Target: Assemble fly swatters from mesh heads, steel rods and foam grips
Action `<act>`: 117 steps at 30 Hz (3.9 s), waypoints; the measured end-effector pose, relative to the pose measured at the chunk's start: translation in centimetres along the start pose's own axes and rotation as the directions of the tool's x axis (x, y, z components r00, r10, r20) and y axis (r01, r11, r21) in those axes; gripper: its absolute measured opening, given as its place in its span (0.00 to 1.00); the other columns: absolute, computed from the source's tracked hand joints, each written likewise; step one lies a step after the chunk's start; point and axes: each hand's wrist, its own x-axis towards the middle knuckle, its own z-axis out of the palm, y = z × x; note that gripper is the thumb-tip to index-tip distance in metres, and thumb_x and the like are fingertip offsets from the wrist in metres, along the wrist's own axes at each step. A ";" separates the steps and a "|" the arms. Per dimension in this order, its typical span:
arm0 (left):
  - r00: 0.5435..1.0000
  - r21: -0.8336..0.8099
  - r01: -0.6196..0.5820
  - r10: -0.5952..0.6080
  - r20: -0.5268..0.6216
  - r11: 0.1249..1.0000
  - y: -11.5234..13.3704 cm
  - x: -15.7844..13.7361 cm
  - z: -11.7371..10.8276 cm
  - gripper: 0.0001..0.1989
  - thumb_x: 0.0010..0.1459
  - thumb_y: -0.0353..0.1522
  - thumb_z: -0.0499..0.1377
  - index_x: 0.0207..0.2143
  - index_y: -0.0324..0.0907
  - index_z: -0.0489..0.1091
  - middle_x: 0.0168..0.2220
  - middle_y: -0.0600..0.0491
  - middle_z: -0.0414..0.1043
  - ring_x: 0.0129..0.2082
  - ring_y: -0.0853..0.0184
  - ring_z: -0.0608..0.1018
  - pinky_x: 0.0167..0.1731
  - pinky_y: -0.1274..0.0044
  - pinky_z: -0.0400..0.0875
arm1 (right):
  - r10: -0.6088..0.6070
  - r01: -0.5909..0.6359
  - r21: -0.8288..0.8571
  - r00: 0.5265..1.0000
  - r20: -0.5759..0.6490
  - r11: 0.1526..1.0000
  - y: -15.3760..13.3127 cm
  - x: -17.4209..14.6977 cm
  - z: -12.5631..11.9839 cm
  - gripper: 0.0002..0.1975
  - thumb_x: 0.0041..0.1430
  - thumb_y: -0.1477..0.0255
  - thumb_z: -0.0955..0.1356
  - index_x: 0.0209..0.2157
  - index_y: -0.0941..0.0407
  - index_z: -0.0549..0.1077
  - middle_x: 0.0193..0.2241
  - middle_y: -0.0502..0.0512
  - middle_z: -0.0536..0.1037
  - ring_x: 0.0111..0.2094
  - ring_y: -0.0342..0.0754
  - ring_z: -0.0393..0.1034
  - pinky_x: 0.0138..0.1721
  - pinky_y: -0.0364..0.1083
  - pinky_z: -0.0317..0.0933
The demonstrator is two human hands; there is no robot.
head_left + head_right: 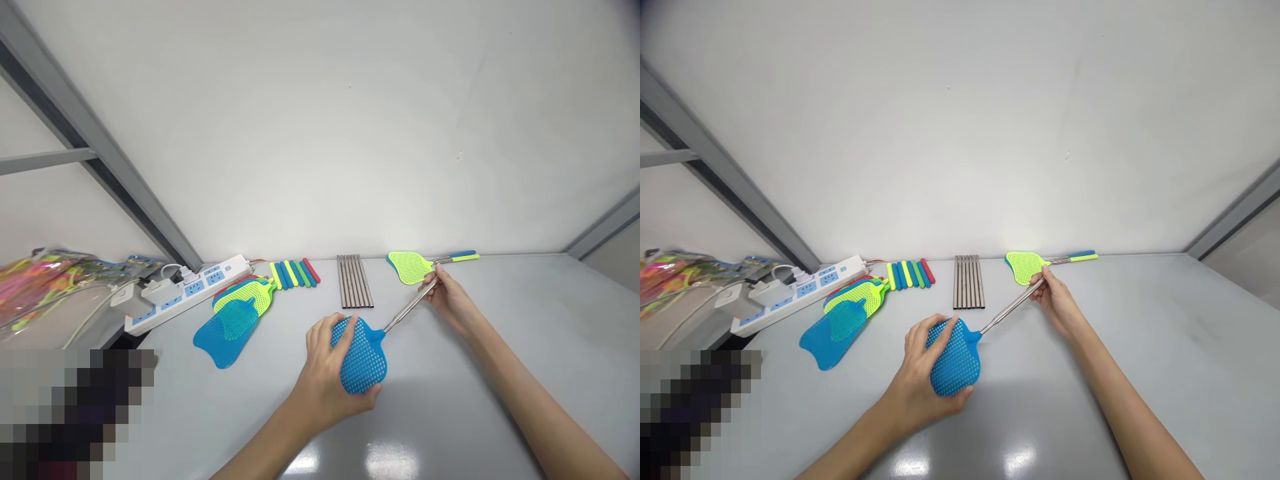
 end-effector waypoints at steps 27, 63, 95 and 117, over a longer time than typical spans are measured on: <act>0.992 -0.050 0.128 -0.129 -0.009 0.990 -1.1 -0.4 0.9 0.42 0.35 0.38 0.59 0.54 0.37 0.50 0.48 0.42 0.56 0.48 0.54 0.57 0.46 0.61 0.55 | -0.092 0.076 0.161 0.991 0.094 0.984 0.6 -0.8 1.5 0.18 0.55 0.60 0.57 0.22 0.56 0.68 0.16 0.49 0.63 0.20 0.41 0.60 0.25 0.42 0.56; 0.543 -0.806 0.465 -0.600 0.587 -0.366 -0.7 0.5 1.1 0.20 0.46 0.40 0.57 0.40 0.36 0.66 0.38 0.44 0.72 0.34 0.60 0.75 0.35 0.70 0.69 | 0.081 0.035 0.538 0.978 -0.191 0.842 3.0 -0.8 1.7 0.14 0.49 0.67 0.62 0.15 0.57 0.59 0.15 0.46 0.59 0.18 0.39 0.57 0.21 0.42 0.58; 0.441 -0.810 0.458 -0.697 0.565 -0.366 0.2 -0.6 2.0 0.17 0.44 0.39 0.59 0.37 0.39 0.67 0.32 0.49 0.73 0.29 0.67 0.76 0.32 0.74 0.70 | 0.231 -0.105 0.775 0.971 -0.055 0.624 3.4 -2.3 3.0 0.17 0.48 0.78 0.60 0.15 0.56 0.44 0.11 0.42 0.47 0.10 0.34 0.45 0.09 0.36 0.46; 0.390 -0.786 0.530 -0.731 0.559 -0.318 -0.1 0.0 1.8 0.17 0.44 0.40 0.59 0.35 0.38 0.67 0.33 0.46 0.73 0.32 0.63 0.75 0.32 0.73 0.70 | 0.332 -0.048 0.863 0.933 -0.141 0.503 3.2 -3.0 3.9 0.16 0.49 0.78 0.60 0.16 0.56 0.46 0.11 0.42 0.48 0.10 0.35 0.44 0.08 0.37 0.43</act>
